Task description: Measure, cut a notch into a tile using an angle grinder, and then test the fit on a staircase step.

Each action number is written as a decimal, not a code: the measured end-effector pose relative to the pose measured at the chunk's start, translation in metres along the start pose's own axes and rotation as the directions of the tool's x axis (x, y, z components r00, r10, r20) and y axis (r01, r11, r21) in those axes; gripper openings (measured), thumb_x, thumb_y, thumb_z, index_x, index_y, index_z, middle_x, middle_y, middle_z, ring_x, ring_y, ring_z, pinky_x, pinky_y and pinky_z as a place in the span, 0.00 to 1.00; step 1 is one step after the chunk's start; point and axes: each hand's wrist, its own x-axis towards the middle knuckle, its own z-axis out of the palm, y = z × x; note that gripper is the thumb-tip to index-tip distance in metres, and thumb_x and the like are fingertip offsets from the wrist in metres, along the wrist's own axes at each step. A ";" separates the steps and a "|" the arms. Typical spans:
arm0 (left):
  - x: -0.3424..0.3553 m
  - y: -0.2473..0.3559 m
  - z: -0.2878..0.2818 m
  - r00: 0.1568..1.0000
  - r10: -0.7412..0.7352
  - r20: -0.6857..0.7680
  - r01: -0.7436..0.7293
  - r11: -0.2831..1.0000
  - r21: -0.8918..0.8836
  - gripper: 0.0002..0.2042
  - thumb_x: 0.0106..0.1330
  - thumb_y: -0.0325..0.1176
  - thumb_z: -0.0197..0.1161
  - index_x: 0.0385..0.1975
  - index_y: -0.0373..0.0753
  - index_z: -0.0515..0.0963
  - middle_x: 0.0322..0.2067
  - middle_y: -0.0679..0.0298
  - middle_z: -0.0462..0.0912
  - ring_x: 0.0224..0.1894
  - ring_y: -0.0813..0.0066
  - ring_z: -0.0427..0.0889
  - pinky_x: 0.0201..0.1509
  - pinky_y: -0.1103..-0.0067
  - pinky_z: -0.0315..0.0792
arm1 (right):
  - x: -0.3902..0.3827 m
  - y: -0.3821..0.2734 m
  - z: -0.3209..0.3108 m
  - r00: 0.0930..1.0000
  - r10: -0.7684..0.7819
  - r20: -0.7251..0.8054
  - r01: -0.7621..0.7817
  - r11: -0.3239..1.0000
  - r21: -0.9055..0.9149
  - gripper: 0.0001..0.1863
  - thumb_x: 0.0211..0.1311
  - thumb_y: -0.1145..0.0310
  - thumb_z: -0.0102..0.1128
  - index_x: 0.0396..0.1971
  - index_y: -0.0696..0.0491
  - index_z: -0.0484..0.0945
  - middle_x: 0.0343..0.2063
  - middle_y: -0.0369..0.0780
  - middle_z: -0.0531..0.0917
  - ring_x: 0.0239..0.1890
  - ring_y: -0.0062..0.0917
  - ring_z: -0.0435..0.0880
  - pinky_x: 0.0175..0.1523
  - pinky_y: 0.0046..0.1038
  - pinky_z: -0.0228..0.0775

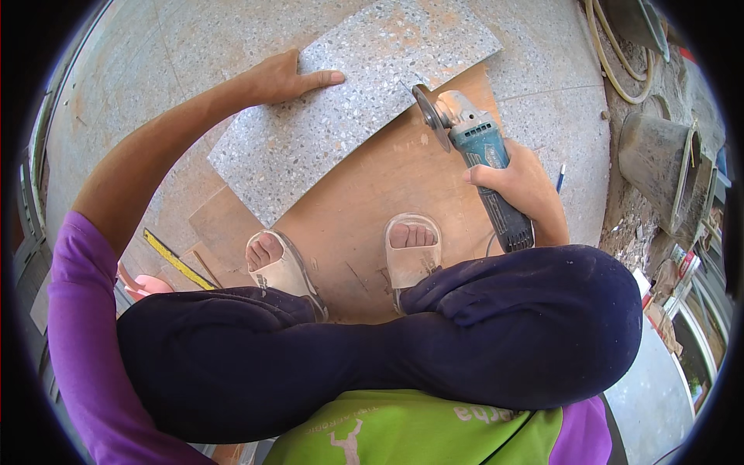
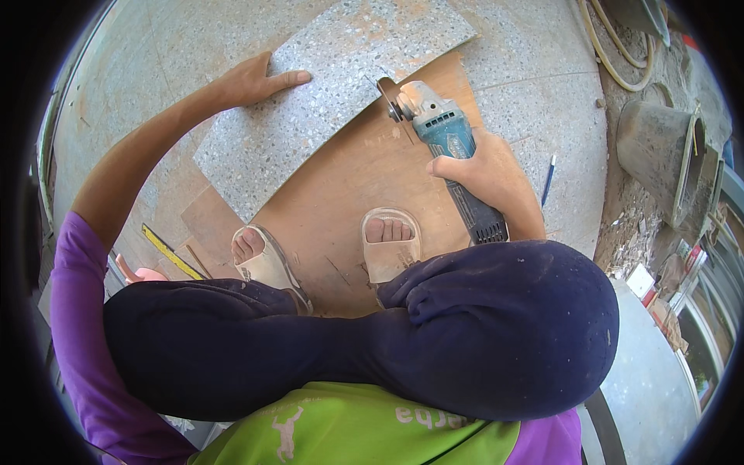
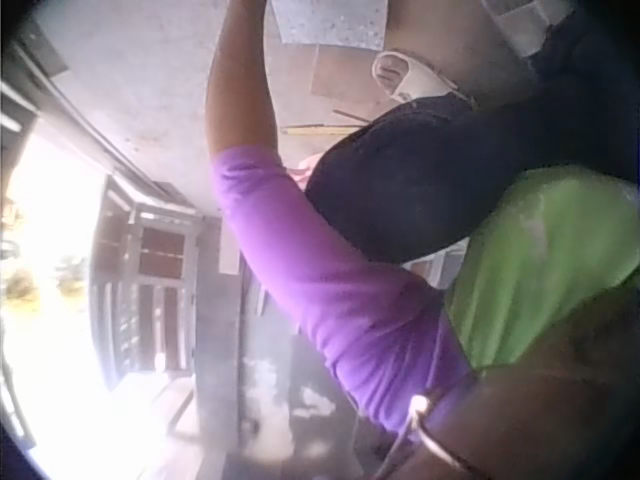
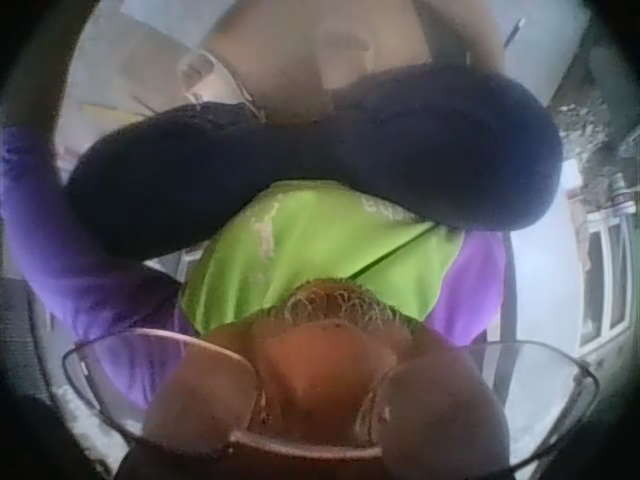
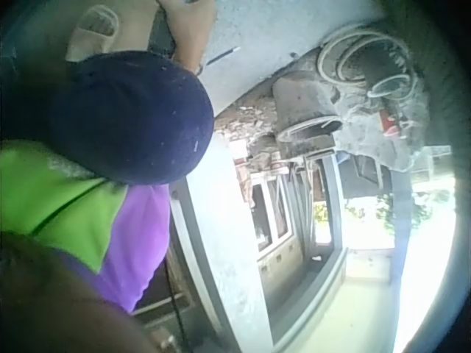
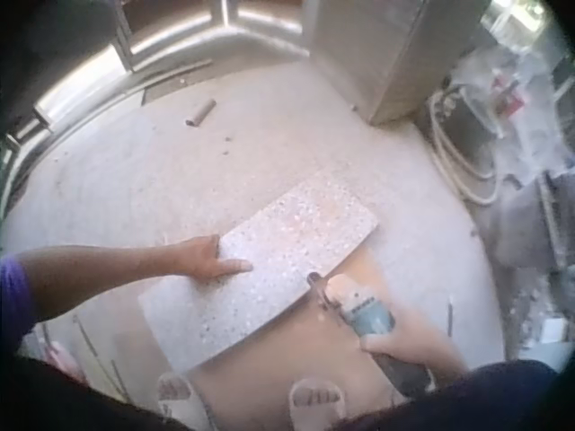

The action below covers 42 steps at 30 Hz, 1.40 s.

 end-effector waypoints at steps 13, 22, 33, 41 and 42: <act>0.004 -0.006 0.002 1.000 -0.015 0.023 0.015 1.000 0.008 0.57 0.50 0.80 0.61 0.58 0.21 0.73 0.45 0.32 0.82 0.48 0.41 0.86 0.54 0.59 0.80 | -0.001 0.004 -0.003 1.000 -0.004 0.027 0.005 1.000 -0.020 0.29 0.40 0.54 0.74 0.36 0.65 0.82 0.24 0.48 0.84 0.24 0.33 0.84 0.32 0.33 0.75; 0.005 -0.009 0.003 0.998 -0.048 0.044 0.047 0.999 0.028 0.57 0.51 0.79 0.60 0.58 0.21 0.72 0.46 0.32 0.81 0.49 0.42 0.86 0.54 0.58 0.80 | -0.002 -0.001 -0.006 1.000 0.020 -0.006 -0.020 0.999 -0.043 0.31 0.39 0.53 0.74 0.37 0.66 0.81 0.26 0.50 0.84 0.27 0.35 0.85 0.33 0.34 0.76; 0.000 0.000 -0.003 0.998 0.000 0.065 0.000 1.000 -0.012 0.57 0.51 0.79 0.60 0.58 0.21 0.72 0.45 0.32 0.82 0.48 0.41 0.86 0.52 0.58 0.81 | 0.002 0.002 -0.003 1.000 0.024 0.004 -0.023 0.999 -0.049 0.33 0.37 0.53 0.75 0.38 0.67 0.81 0.25 0.51 0.84 0.25 0.36 0.86 0.32 0.33 0.76; 0.005 -0.008 -0.001 0.996 -0.027 0.080 0.026 1.000 0.011 0.57 0.50 0.80 0.60 0.56 0.20 0.72 0.43 0.32 0.82 0.47 0.41 0.87 0.50 0.58 0.82 | 0.001 -0.001 -0.006 1.000 0.005 0.031 -0.003 0.999 -0.053 0.33 0.38 0.52 0.75 0.37 0.67 0.81 0.25 0.51 0.84 0.26 0.35 0.86 0.33 0.33 0.76; 0.004 -0.006 -0.002 0.996 -0.026 0.080 0.025 1.000 0.011 0.57 0.50 0.80 0.60 0.56 0.20 0.72 0.43 0.32 0.82 0.47 0.41 0.87 0.50 0.58 0.82 | 0.000 -0.002 -0.008 1.000 0.005 0.030 -0.004 0.999 -0.052 0.33 0.38 0.52 0.75 0.37 0.67 0.81 0.25 0.51 0.84 0.26 0.35 0.86 0.33 0.33 0.76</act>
